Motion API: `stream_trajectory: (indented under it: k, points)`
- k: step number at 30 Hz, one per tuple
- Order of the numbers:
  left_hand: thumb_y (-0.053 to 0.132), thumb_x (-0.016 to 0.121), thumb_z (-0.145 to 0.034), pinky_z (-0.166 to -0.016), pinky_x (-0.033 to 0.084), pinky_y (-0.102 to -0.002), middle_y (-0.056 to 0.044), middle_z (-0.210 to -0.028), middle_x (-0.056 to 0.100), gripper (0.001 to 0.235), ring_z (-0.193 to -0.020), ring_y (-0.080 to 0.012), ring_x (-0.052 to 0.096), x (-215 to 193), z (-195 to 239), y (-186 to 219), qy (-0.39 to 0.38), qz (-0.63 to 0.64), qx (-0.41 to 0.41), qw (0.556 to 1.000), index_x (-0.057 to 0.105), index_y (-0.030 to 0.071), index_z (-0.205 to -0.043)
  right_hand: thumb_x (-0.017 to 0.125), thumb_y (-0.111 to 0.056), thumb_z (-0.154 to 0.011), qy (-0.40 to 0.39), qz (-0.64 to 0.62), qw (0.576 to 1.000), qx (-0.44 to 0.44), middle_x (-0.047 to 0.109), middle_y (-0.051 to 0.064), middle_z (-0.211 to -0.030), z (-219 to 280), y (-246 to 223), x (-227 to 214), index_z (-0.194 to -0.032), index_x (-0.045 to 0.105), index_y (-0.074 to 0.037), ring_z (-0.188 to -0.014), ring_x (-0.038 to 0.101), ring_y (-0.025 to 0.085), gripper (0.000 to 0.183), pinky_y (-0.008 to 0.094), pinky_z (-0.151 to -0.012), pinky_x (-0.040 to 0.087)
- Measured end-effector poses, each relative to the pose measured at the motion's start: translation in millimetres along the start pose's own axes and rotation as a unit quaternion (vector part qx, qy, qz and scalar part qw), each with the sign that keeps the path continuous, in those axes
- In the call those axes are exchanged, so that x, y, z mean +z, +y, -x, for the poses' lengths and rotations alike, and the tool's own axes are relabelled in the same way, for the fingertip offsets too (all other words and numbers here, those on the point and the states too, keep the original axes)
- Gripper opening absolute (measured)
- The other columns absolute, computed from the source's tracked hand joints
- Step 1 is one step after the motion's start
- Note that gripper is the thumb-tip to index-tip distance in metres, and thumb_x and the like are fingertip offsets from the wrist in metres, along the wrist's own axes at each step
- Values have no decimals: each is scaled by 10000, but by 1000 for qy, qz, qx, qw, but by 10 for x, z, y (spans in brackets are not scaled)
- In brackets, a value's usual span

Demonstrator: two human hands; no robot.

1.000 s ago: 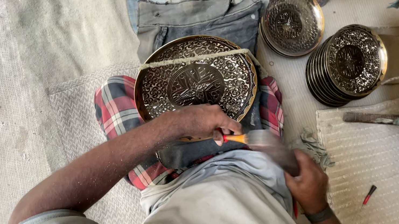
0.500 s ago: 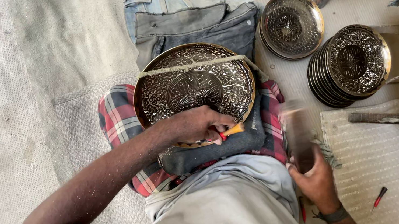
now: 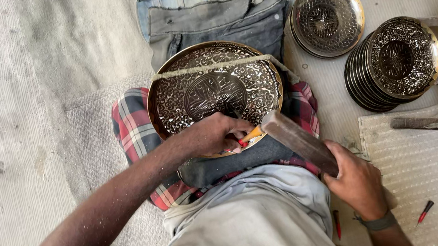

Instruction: The person uses a hammer and chisel to engrave a decorative pattern into a brass plate resting on their lap. They repeatedly strike the chisel to create textured designs on the plate's surface.

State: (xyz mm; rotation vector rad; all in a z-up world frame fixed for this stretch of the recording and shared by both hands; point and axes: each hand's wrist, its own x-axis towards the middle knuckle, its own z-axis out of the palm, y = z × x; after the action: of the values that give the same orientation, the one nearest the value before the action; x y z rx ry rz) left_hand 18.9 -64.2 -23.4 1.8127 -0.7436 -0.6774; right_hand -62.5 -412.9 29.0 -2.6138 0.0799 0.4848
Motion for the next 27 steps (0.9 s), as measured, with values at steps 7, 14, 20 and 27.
stream_trajectory:
  k: [7, 14, 20, 27]
  points:
    - [82, 829, -785, -826, 622, -349, -87, -1034, 803, 507, -933, -194, 785, 56, 36, -65, 51, 1, -56, 997, 650, 66, -1259, 805, -172, -731, 12, -60, 997, -53, 750, 183, -1056, -137, -89, -91, -1336, 583, -86, -966, 731, 342, 650, 428, -851, 576]
    - [123, 779, -879, -823, 631, -345, -81, -1046, 798, 403, -941, -187, 783, 6, 262, 102, 171, -7, -58, 984, 640, 74, -1254, 844, -146, -757, -1, -56, 988, -145, 733, 201, -1094, -276, -464, -98, -1319, 583, -6, -1031, 728, 286, 635, 406, -874, 562]
    - [177, 775, -891, -772, 623, -332, -93, -937, 782, 478, -839, -178, 755, 35, 492, 143, 228, 86, -137, 960, 580, 108, -1322, 864, -157, -782, 74, -202, 962, -168, 746, 176, -1123, -830, -1057, 56, -1333, 539, -7, -1038, 727, 282, 657, 391, -915, 571]
    - [119, 799, -916, -815, 637, -331, -78, -1023, 795, 380, -914, -147, 781, 132, 52, 13, 154, 46, 43, 986, 621, 81, -1250, 889, -148, -802, 50, -142, 954, -258, 729, 175, -1083, -1320, -1046, -284, -1361, 558, -17, -1005, 720, 287, 663, 383, -925, 575]
